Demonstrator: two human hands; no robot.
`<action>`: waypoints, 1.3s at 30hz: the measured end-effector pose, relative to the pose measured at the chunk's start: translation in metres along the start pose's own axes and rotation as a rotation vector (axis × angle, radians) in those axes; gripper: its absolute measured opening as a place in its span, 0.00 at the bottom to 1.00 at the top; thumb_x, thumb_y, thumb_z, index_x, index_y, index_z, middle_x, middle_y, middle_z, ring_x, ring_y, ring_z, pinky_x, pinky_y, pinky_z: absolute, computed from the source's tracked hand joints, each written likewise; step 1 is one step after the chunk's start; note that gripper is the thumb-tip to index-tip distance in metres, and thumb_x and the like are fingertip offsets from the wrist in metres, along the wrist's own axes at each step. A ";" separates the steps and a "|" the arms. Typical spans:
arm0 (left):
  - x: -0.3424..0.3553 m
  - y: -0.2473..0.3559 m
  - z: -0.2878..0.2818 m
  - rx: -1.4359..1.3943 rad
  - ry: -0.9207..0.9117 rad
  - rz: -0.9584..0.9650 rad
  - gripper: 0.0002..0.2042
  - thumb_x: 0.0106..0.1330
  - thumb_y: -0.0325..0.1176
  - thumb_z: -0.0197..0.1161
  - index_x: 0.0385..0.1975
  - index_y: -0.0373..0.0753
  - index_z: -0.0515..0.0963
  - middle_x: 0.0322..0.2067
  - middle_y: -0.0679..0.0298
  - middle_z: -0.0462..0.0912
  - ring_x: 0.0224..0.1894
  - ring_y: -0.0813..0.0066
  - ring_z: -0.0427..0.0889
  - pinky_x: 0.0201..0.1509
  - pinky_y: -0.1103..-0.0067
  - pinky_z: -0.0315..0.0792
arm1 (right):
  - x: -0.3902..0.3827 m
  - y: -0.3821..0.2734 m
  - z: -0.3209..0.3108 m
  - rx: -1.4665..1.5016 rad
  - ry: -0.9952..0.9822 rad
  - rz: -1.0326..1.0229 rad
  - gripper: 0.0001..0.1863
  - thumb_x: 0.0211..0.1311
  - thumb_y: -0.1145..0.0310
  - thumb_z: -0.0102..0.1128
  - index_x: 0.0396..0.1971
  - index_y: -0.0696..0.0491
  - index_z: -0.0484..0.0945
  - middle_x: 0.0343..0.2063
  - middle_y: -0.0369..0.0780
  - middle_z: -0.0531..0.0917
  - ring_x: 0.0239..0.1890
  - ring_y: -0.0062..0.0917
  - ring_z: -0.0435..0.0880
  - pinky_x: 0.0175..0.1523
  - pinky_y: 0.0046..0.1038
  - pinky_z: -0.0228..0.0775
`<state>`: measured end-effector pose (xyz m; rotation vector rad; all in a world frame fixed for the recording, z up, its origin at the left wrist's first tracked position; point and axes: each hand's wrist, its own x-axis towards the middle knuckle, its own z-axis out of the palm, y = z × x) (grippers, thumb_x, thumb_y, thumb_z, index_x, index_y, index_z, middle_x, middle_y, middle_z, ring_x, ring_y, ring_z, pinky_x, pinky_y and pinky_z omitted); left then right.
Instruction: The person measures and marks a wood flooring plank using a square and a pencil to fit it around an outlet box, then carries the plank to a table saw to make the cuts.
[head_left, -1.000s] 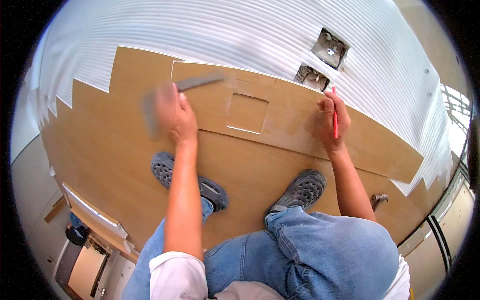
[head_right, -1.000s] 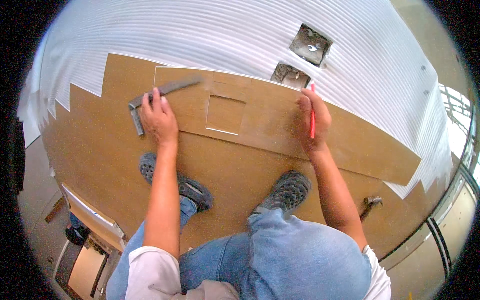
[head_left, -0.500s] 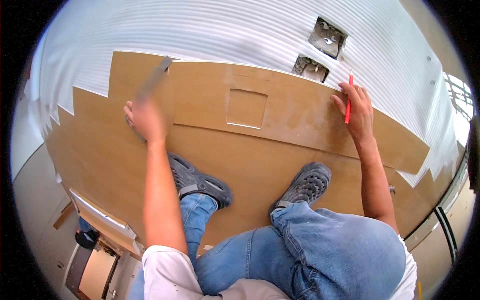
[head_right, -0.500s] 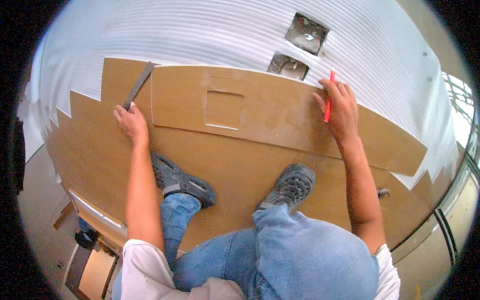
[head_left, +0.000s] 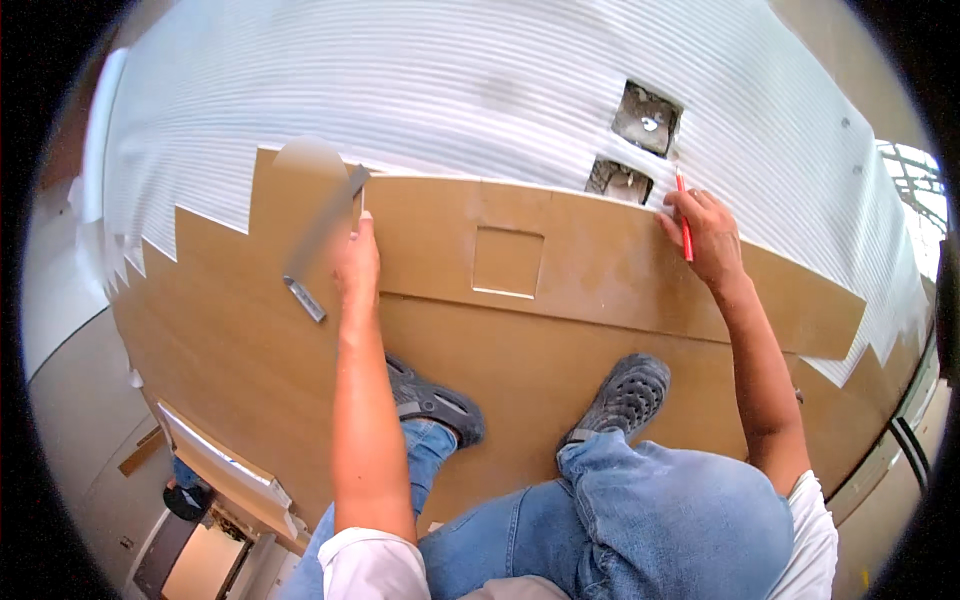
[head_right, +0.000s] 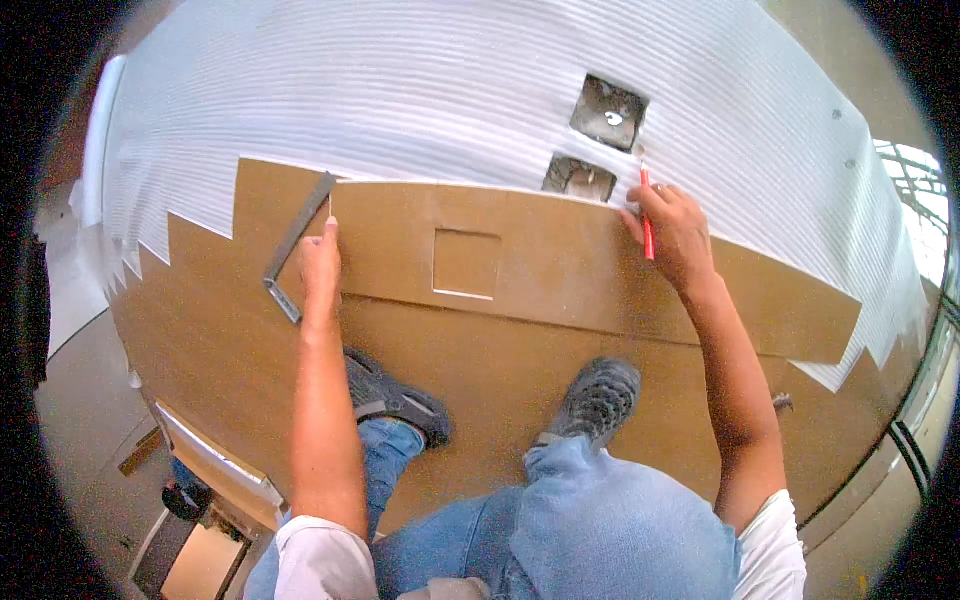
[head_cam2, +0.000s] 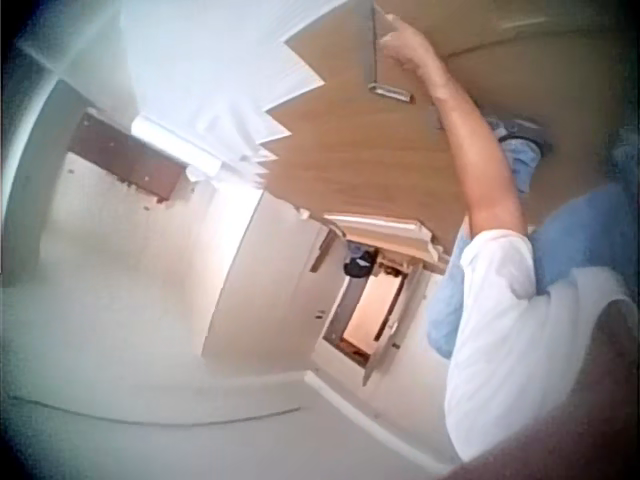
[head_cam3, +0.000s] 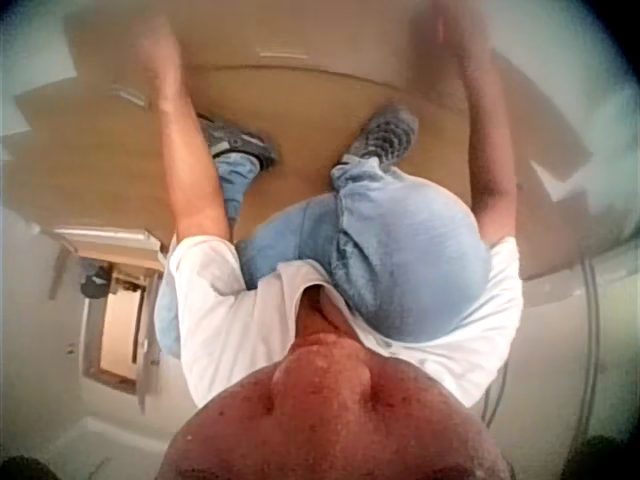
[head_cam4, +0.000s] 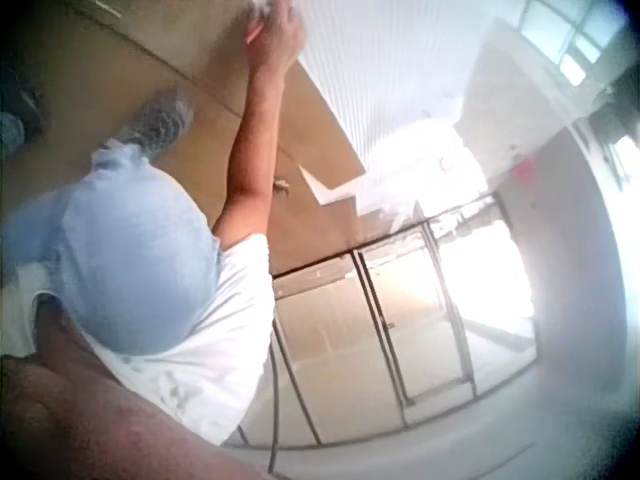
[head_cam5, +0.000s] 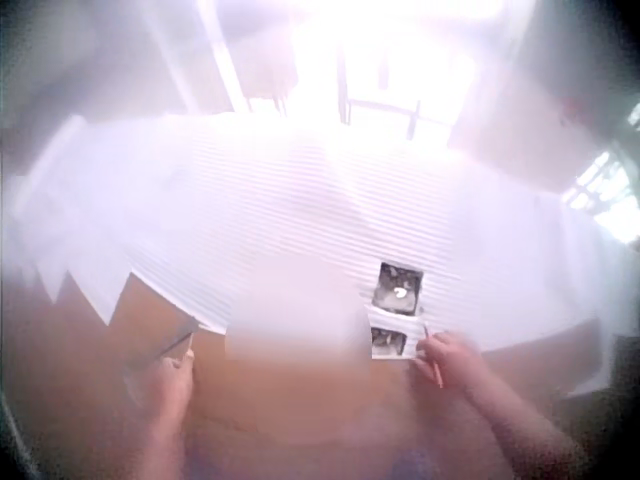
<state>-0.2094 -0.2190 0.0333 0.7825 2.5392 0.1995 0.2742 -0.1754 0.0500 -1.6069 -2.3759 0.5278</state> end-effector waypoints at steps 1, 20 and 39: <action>0.006 -0.001 -0.007 -0.010 0.017 0.011 0.28 0.70 0.54 0.57 0.39 0.27 0.80 0.46 0.45 0.83 0.50 0.52 0.81 0.56 0.60 0.72 | 0.001 0.001 0.000 0.000 0.021 -0.008 0.10 0.58 0.66 0.70 0.36 0.53 0.80 0.31 0.42 0.82 0.36 0.40 0.82 0.41 0.40 0.74; -0.011 0.066 -0.144 -0.103 -0.724 0.294 0.32 0.71 0.63 0.57 0.54 0.35 0.82 0.51 0.58 0.84 0.53 0.66 0.79 0.59 0.67 0.72 | -0.069 0.171 -0.060 0.910 -0.261 0.539 0.14 0.75 0.62 0.56 0.39 0.58 0.82 0.26 0.33 0.79 0.29 0.18 0.74 0.36 0.23 0.66; -0.055 -0.062 -0.427 -0.164 0.058 0.298 0.23 0.66 0.55 0.60 0.32 0.38 0.84 0.38 0.47 0.85 0.42 0.45 0.84 0.45 0.55 0.77 | 0.051 -0.032 -0.368 0.629 -0.725 0.552 0.20 0.72 0.54 0.59 0.27 0.56 0.80 0.21 0.33 0.77 0.23 0.15 0.67 0.27 0.24 0.60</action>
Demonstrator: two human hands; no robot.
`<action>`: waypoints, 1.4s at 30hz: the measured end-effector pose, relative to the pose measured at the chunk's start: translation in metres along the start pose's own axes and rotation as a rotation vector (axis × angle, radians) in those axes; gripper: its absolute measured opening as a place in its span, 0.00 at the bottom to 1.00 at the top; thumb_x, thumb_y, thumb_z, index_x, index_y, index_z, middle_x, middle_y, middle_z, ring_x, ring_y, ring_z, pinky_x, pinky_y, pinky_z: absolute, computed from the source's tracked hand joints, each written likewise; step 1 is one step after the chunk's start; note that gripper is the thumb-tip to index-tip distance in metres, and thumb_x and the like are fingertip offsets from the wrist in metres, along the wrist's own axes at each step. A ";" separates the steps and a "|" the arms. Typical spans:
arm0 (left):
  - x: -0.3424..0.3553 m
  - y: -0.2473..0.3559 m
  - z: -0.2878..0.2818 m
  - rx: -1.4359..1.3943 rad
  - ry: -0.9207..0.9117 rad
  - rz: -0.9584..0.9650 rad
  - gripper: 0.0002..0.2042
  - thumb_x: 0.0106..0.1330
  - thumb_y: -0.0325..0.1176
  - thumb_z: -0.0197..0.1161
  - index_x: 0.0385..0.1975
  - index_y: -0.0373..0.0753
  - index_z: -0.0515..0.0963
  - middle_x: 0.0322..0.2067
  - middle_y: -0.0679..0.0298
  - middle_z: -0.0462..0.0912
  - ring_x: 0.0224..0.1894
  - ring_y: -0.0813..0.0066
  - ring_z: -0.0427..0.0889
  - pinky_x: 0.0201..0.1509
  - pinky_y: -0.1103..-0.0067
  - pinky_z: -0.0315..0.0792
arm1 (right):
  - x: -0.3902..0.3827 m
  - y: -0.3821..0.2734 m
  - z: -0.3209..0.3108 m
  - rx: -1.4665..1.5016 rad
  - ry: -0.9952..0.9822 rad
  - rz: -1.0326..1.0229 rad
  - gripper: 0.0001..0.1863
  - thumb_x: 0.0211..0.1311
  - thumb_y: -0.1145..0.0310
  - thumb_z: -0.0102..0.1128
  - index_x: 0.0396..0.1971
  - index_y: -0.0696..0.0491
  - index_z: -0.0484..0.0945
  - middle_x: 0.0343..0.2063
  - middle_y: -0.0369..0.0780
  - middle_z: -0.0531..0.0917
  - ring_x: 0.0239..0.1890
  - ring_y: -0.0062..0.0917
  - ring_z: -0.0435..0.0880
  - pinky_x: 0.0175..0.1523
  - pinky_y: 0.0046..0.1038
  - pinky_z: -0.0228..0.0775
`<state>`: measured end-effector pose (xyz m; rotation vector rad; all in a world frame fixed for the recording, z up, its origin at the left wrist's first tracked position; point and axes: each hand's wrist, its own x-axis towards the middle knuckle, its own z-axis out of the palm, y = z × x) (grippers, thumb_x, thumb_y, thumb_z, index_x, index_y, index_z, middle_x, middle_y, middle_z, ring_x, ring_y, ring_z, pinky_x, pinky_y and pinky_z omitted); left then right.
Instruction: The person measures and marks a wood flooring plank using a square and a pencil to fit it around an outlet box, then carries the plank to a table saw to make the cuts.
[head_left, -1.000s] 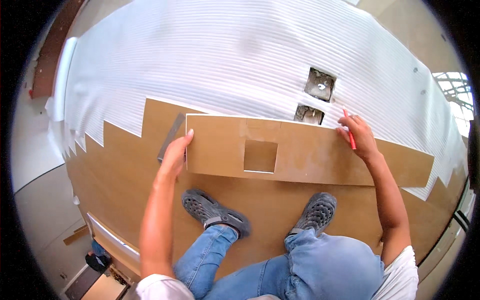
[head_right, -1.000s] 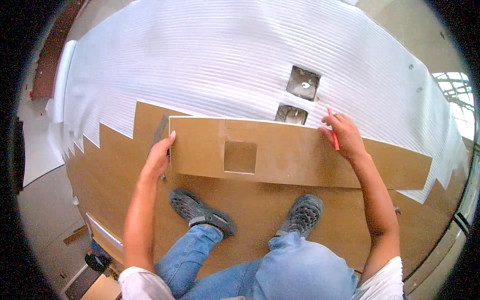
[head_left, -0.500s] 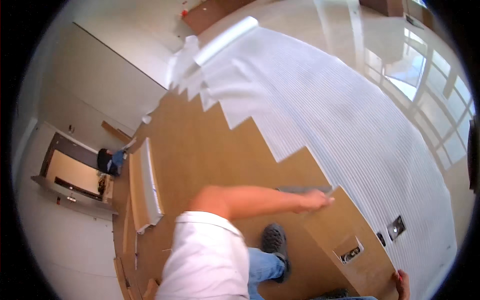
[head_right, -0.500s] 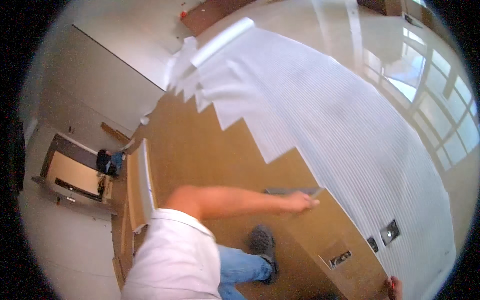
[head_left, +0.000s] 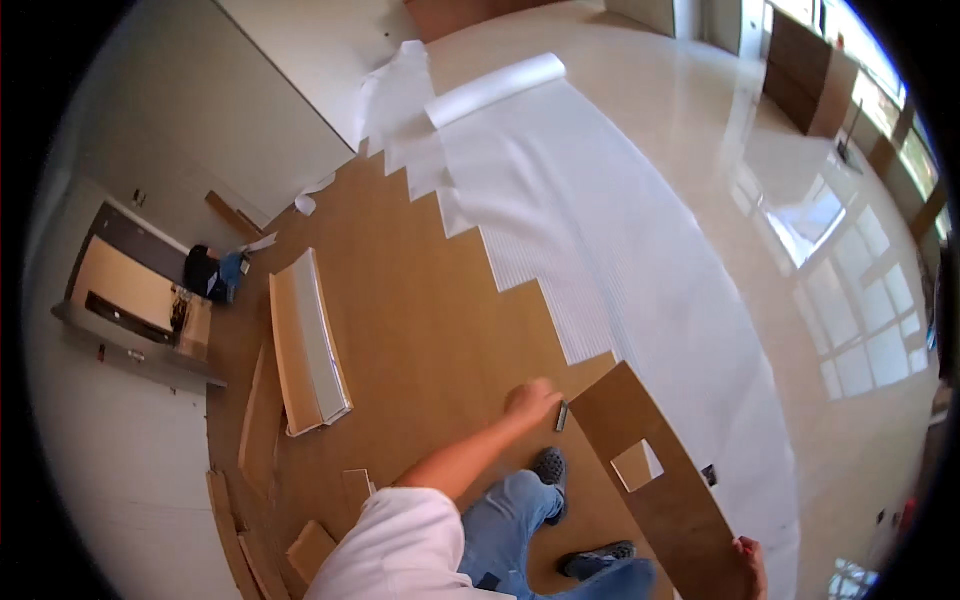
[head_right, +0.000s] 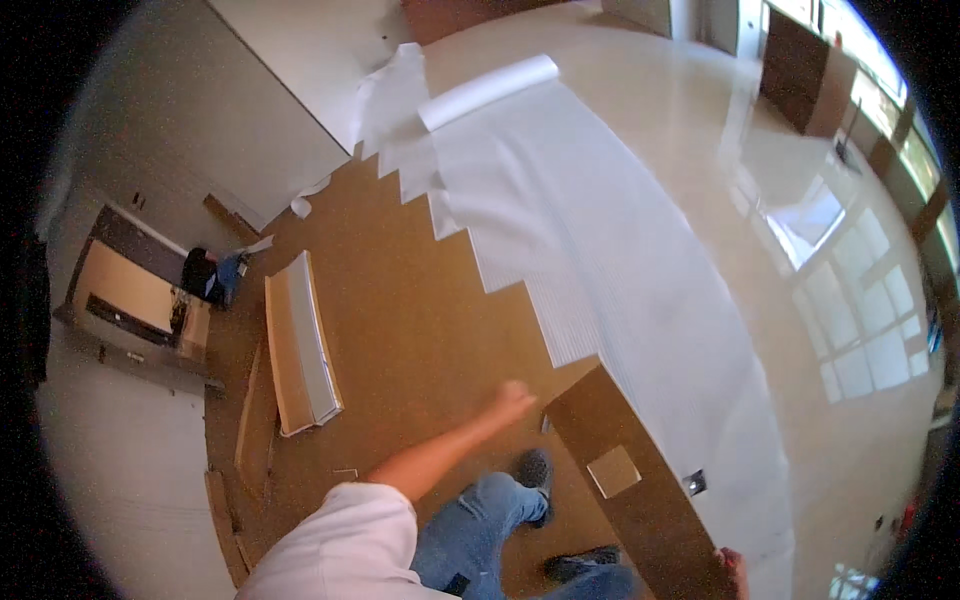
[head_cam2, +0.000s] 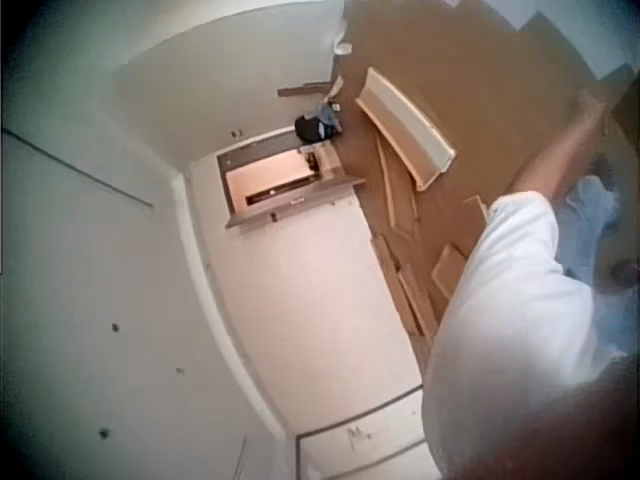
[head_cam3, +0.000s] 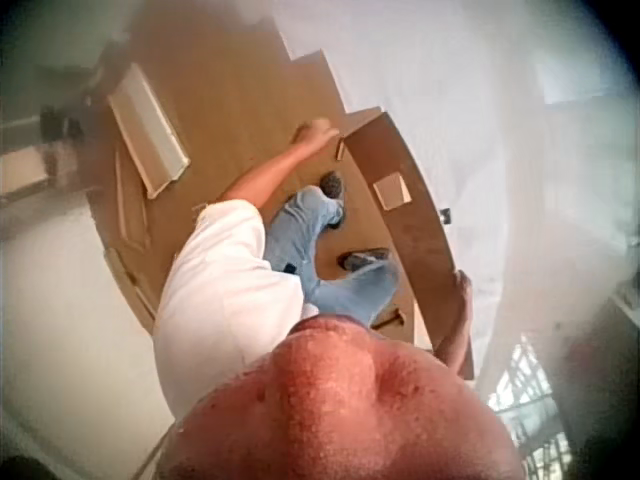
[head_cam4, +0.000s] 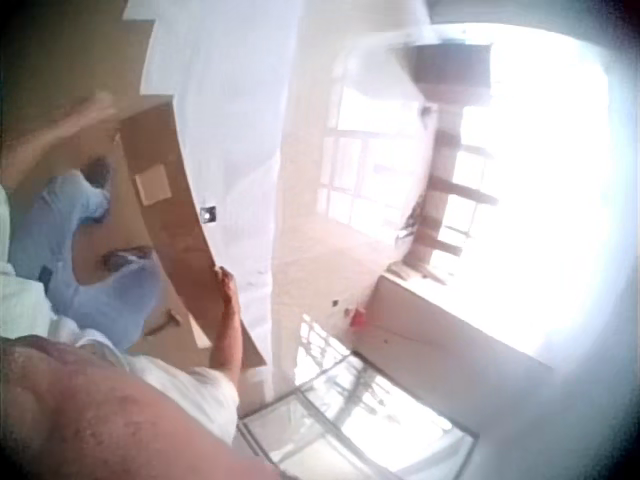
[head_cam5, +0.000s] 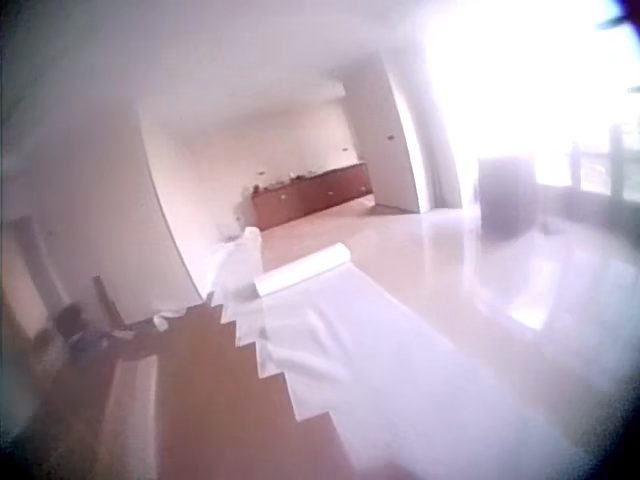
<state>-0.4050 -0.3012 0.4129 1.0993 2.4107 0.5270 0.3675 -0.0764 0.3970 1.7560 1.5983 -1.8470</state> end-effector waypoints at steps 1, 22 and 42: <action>-0.036 0.034 -0.053 0.028 -0.138 -0.185 0.25 0.64 0.58 0.60 0.33 0.38 0.84 0.40 0.47 0.86 0.44 0.46 0.84 0.47 0.56 0.77 | -0.044 -0.035 -0.002 -0.136 0.062 -0.028 0.21 0.73 0.53 0.57 0.31 0.57 0.80 0.25 0.36 0.79 0.26 0.20 0.70 0.31 0.27 0.63; -0.686 -0.014 -0.126 -1.310 0.062 -1.416 0.12 0.65 0.42 0.62 0.33 0.41 0.86 0.30 0.56 0.84 0.35 0.58 0.82 0.41 0.66 0.77 | -0.201 -0.569 0.367 -0.962 -0.167 -0.334 0.30 0.70 0.43 0.57 0.42 0.61 0.84 0.39 0.54 0.86 0.38 0.42 0.85 0.40 0.44 0.76; -0.439 -0.464 -0.473 -1.084 0.544 -0.993 0.08 0.67 0.36 0.65 0.41 0.41 0.84 0.26 0.65 0.82 0.28 0.73 0.78 0.34 0.75 0.75 | -0.149 -0.735 0.681 -0.796 -0.179 -0.144 0.30 0.70 0.43 0.57 0.43 0.60 0.84 0.40 0.53 0.86 0.40 0.41 0.85 0.42 0.42 0.76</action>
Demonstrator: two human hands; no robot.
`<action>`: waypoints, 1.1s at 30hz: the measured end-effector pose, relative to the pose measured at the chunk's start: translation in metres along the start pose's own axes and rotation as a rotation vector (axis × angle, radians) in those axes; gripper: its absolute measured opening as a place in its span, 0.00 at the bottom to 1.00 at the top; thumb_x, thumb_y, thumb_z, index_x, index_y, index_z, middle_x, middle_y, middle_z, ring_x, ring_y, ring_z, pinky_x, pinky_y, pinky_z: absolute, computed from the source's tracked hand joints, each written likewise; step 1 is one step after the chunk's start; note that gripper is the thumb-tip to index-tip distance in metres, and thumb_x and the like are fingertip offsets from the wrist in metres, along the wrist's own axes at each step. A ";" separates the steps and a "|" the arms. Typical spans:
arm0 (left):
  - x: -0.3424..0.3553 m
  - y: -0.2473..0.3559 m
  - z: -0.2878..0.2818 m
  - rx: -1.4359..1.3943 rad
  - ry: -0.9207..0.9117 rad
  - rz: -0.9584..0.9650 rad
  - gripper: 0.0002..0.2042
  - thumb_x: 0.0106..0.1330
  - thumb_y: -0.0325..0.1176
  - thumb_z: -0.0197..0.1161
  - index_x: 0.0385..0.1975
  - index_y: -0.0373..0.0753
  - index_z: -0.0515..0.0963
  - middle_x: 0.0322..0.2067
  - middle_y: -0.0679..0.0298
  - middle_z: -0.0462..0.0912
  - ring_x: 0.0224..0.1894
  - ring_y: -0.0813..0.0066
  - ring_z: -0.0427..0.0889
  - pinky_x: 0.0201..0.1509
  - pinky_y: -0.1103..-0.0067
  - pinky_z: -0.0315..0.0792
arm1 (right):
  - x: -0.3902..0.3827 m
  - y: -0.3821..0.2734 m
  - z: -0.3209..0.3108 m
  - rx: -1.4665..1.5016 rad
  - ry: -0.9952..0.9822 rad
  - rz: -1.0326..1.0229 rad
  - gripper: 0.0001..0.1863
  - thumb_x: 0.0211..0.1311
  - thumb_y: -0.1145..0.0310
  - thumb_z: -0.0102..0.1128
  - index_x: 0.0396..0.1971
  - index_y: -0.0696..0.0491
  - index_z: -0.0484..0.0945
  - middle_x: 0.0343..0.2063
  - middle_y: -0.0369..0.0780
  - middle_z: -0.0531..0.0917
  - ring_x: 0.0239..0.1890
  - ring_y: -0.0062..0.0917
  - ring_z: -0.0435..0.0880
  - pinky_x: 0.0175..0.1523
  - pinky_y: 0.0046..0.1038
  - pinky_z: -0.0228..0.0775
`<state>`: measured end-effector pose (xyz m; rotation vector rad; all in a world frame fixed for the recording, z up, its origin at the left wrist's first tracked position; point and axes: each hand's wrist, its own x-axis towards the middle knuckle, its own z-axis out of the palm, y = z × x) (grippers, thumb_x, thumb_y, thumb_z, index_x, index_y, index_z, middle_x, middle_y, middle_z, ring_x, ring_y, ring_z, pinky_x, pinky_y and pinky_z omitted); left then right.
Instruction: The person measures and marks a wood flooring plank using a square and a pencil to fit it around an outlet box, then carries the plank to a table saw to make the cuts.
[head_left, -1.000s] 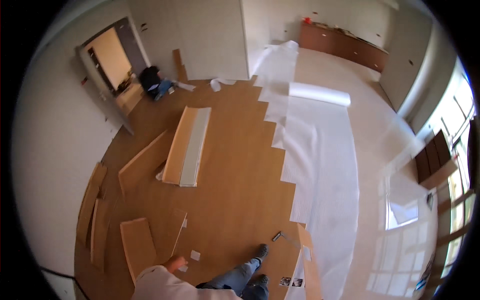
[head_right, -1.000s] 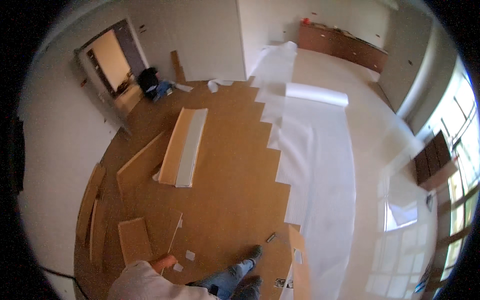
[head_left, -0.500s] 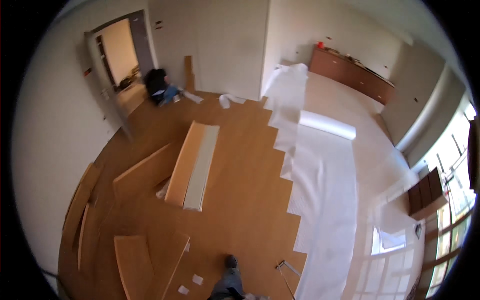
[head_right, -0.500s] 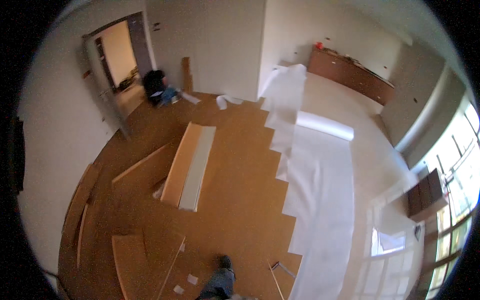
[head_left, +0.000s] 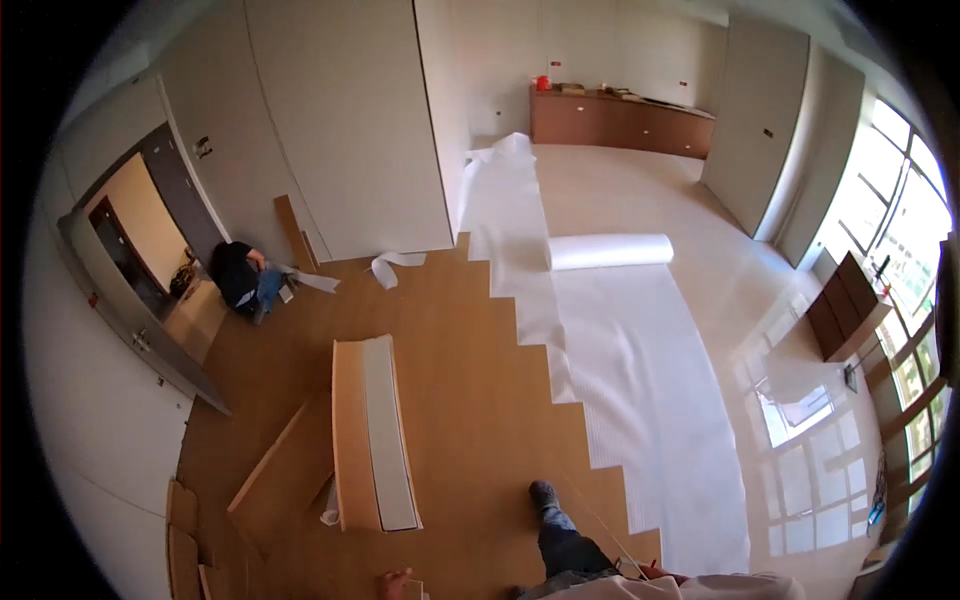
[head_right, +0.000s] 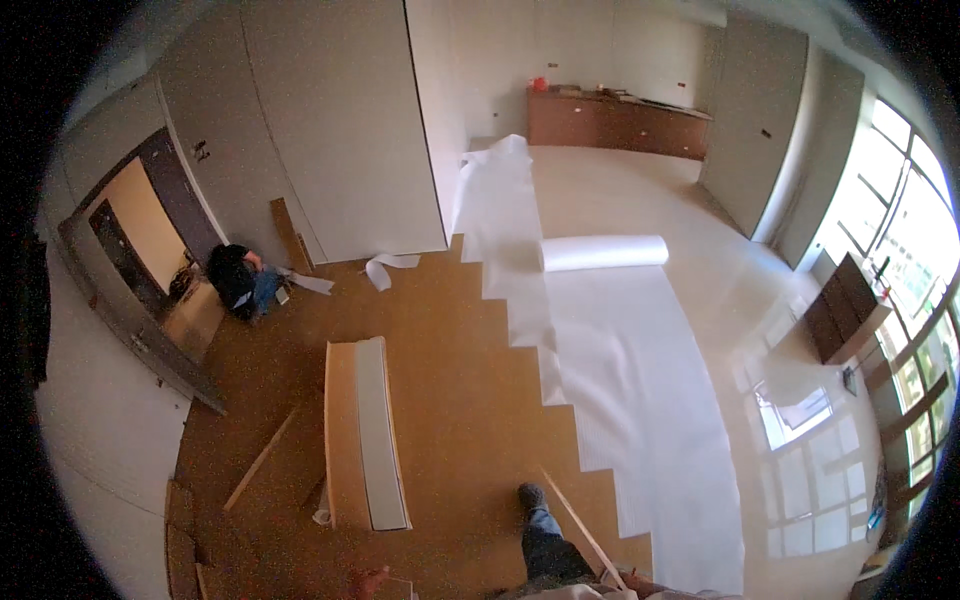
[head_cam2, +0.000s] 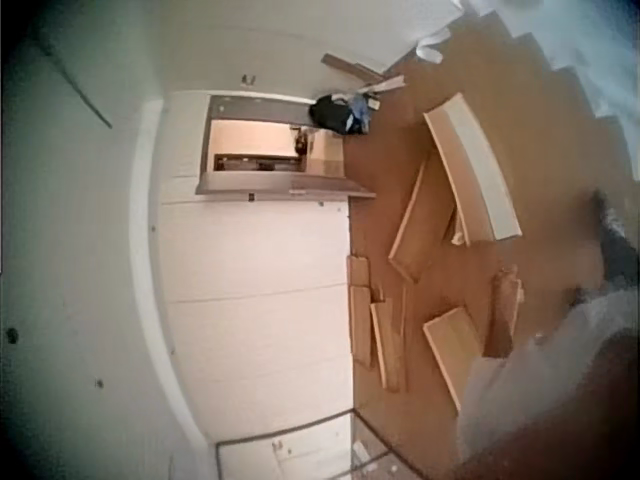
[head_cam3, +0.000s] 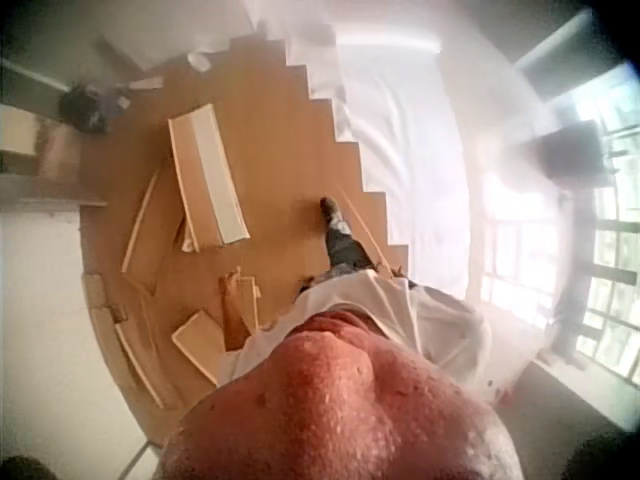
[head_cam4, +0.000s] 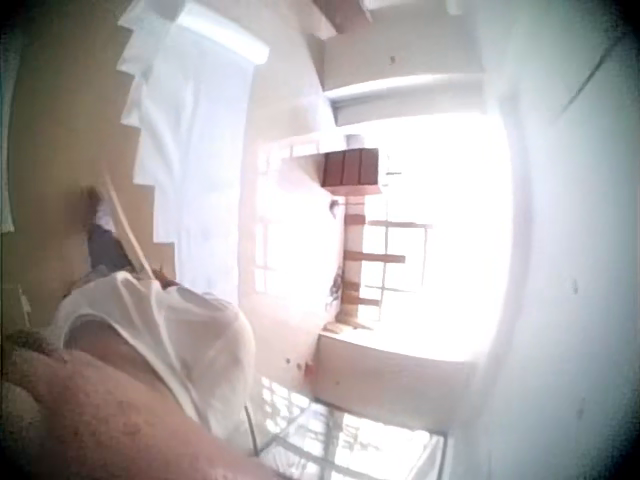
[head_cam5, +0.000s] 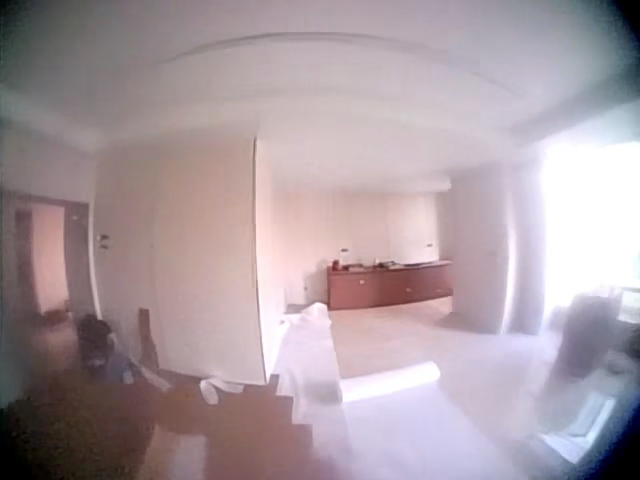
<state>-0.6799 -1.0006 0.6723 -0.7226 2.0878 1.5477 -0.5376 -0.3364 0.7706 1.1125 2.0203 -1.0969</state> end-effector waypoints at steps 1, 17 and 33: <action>-0.004 0.000 0.008 0.045 -0.010 -0.031 0.08 0.66 0.35 0.65 0.41 0.41 0.84 0.26 0.64 0.82 0.28 0.73 0.78 0.34 0.75 0.75 | 0.017 -0.026 -0.002 -0.015 -0.020 0.008 0.30 0.70 0.43 0.57 0.43 0.60 0.84 0.41 0.53 0.86 0.40 0.41 0.85 0.42 0.42 0.76; 0.064 0.123 0.173 -0.728 0.011 -0.679 0.17 0.69 0.40 0.67 0.50 0.34 0.81 0.39 0.59 0.85 0.42 0.68 0.81 0.53 0.68 0.72 | 0.279 -0.508 -0.080 -0.357 -0.155 -0.328 0.29 0.70 0.43 0.56 0.44 0.59 0.84 0.42 0.52 0.86 0.42 0.40 0.85 0.44 0.41 0.75; 0.519 0.360 -0.092 0.701 0.337 0.282 0.16 0.71 0.44 0.58 0.27 0.41 0.85 0.27 0.58 0.86 0.32 0.60 0.85 0.40 0.64 0.78 | 0.332 -0.842 0.005 -0.341 -0.100 -0.248 0.29 0.70 0.43 0.56 0.45 0.58 0.84 0.43 0.51 0.86 0.43 0.39 0.85 0.46 0.40 0.75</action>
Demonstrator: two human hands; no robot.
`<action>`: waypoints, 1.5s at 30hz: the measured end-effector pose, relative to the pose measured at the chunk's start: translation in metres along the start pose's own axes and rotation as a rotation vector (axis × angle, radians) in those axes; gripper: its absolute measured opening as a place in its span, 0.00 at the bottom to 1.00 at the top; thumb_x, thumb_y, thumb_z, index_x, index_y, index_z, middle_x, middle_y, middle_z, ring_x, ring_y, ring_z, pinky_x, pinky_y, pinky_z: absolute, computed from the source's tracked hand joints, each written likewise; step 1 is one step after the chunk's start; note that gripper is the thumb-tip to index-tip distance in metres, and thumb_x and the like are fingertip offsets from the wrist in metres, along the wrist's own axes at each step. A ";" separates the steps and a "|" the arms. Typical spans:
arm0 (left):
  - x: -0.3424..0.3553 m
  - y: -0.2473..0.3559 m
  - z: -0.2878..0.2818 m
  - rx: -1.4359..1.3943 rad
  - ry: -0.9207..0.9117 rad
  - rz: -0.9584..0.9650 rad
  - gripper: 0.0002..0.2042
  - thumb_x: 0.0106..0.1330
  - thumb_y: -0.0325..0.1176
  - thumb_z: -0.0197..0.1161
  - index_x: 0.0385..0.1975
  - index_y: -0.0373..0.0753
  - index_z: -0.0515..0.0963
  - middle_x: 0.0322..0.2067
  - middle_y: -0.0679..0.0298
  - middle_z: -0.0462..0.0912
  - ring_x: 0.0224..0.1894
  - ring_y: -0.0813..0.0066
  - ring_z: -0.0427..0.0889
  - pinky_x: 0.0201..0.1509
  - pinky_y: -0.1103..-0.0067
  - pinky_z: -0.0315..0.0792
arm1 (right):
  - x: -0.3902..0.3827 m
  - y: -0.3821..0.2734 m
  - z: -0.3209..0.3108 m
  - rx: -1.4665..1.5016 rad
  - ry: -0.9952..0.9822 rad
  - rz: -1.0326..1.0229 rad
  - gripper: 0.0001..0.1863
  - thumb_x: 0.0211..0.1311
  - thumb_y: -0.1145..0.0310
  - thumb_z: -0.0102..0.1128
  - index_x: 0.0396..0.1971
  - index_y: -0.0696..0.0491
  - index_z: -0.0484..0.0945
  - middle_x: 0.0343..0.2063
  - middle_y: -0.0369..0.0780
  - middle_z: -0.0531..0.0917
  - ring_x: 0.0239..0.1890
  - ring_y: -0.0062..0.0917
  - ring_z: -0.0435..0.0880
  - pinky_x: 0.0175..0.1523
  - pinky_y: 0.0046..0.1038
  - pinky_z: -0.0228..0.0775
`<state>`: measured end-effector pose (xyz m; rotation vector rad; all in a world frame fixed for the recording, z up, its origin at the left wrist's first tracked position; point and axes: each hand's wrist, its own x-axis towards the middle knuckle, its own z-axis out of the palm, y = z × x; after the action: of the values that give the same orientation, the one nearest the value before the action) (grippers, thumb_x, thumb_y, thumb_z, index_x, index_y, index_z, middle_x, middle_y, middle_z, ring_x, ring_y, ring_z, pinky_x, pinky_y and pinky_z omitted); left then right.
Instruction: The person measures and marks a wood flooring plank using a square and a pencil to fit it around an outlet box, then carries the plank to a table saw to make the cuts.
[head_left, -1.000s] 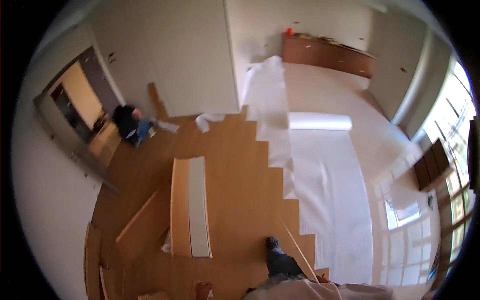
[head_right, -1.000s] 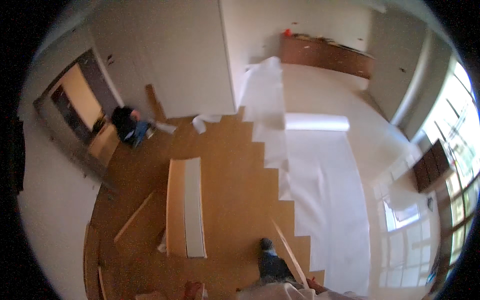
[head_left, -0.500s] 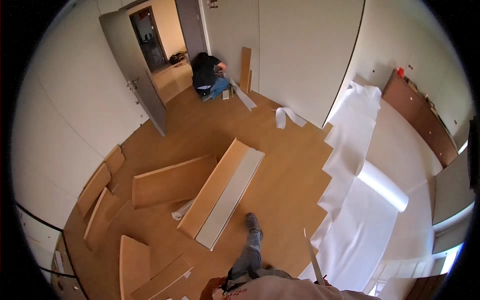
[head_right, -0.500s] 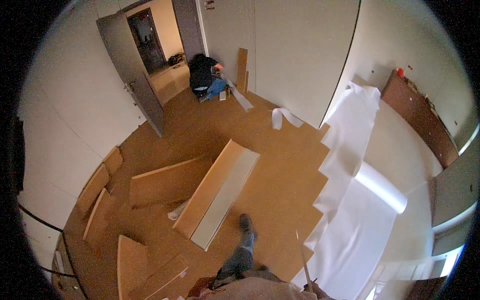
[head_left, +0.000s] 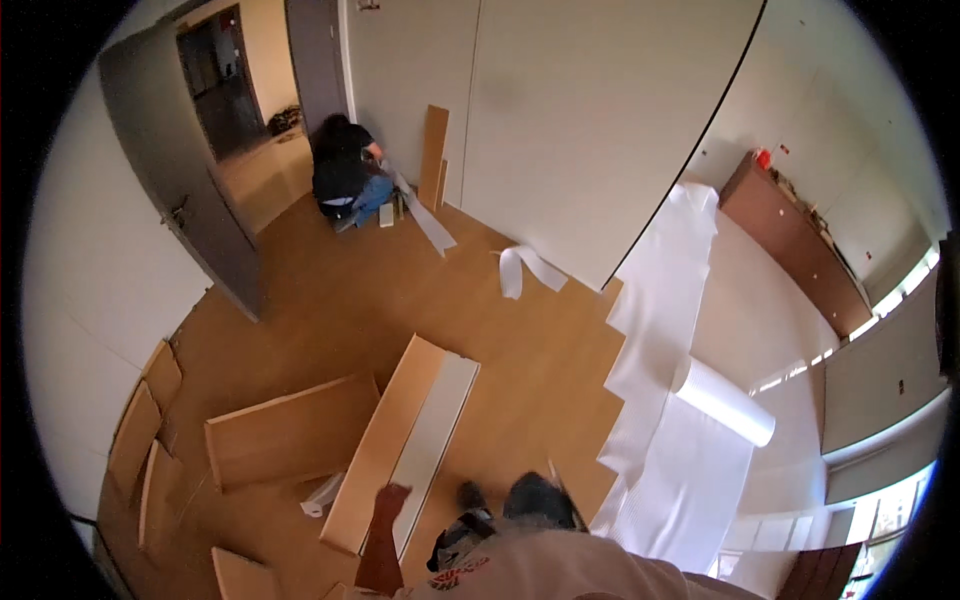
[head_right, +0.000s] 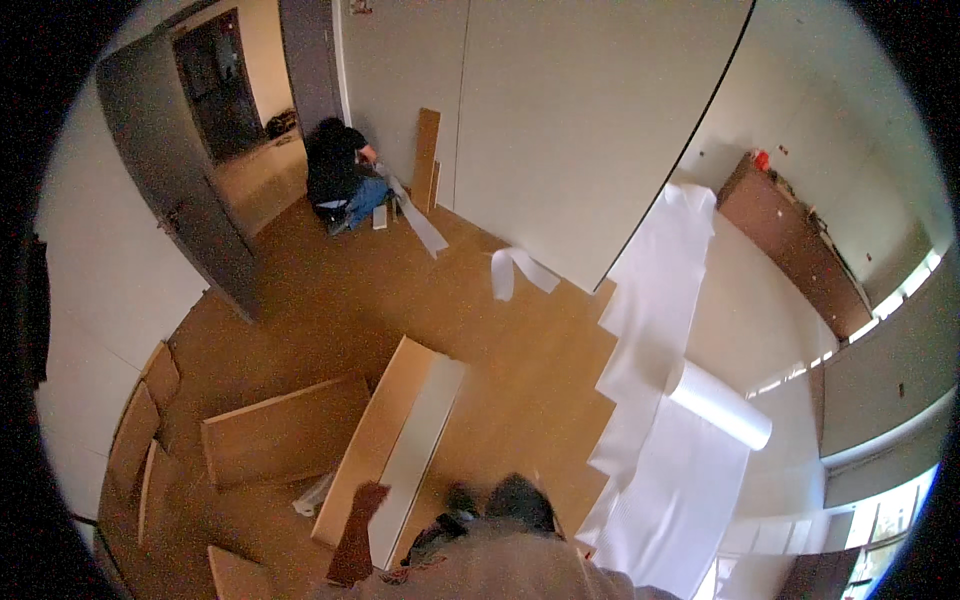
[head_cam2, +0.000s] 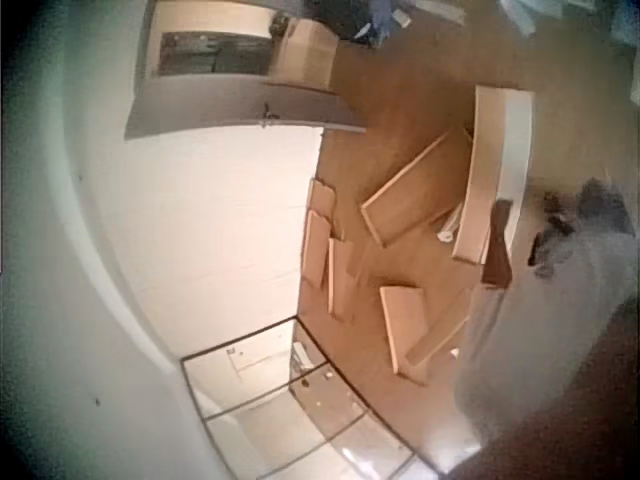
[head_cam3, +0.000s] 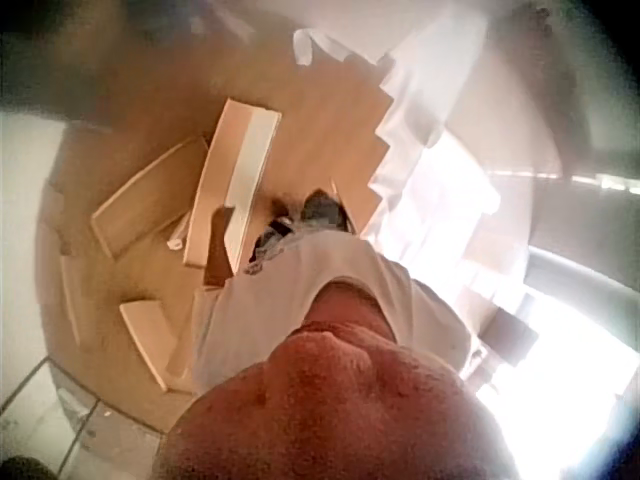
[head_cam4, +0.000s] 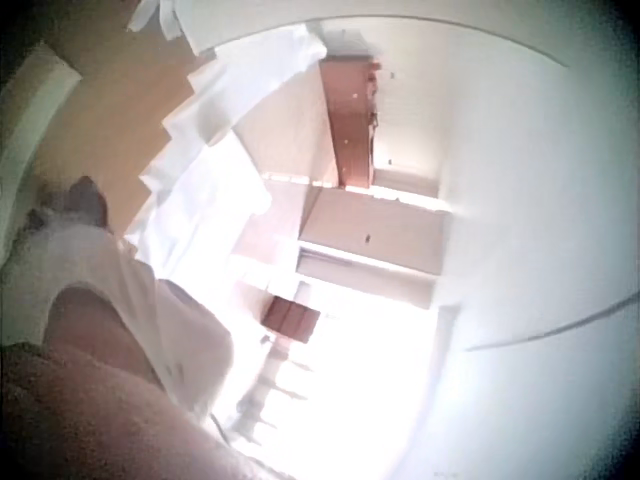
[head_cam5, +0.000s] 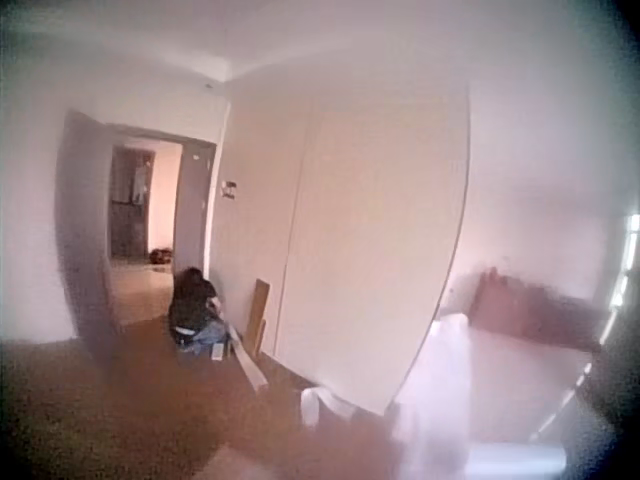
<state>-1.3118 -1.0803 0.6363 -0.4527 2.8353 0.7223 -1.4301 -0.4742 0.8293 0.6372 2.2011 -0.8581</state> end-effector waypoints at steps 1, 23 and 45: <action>0.040 -0.004 -0.028 -0.176 0.018 -0.157 0.18 0.72 0.46 0.57 0.27 0.41 0.86 0.27 0.56 0.86 0.33 0.59 0.86 0.40 0.63 0.78 | 0.006 -0.019 0.001 0.009 -0.008 0.001 0.29 0.70 0.43 0.56 0.45 0.58 0.84 0.44 0.51 0.86 0.43 0.39 0.85 0.46 0.40 0.75; 0.280 0.055 -0.082 -1.328 -0.087 -1.317 0.10 0.70 0.37 0.67 0.33 0.36 0.80 0.23 0.61 0.78 0.24 0.69 0.77 0.28 0.72 0.72 | 0.344 -0.503 -0.049 -0.188 -0.140 0.085 0.29 0.70 0.43 0.56 0.47 0.57 0.84 0.46 0.50 0.85 0.46 0.38 0.84 0.48 0.38 0.74; 1.044 -0.215 -0.490 -1.188 0.434 -0.394 0.18 0.72 0.44 0.63 0.55 0.41 0.82 0.49 0.55 0.86 0.51 0.58 0.85 0.55 0.67 0.78 | 0.597 -1.288 0.137 -0.576 -0.228 -0.378 0.29 0.70 0.43 0.55 0.48 0.56 0.84 0.47 0.49 0.85 0.48 0.36 0.84 0.51 0.36 0.74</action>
<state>-2.2665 -1.7582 0.7095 -1.3797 2.1353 2.3532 -2.5829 -1.3141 0.8176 -0.1502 2.2324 -0.4017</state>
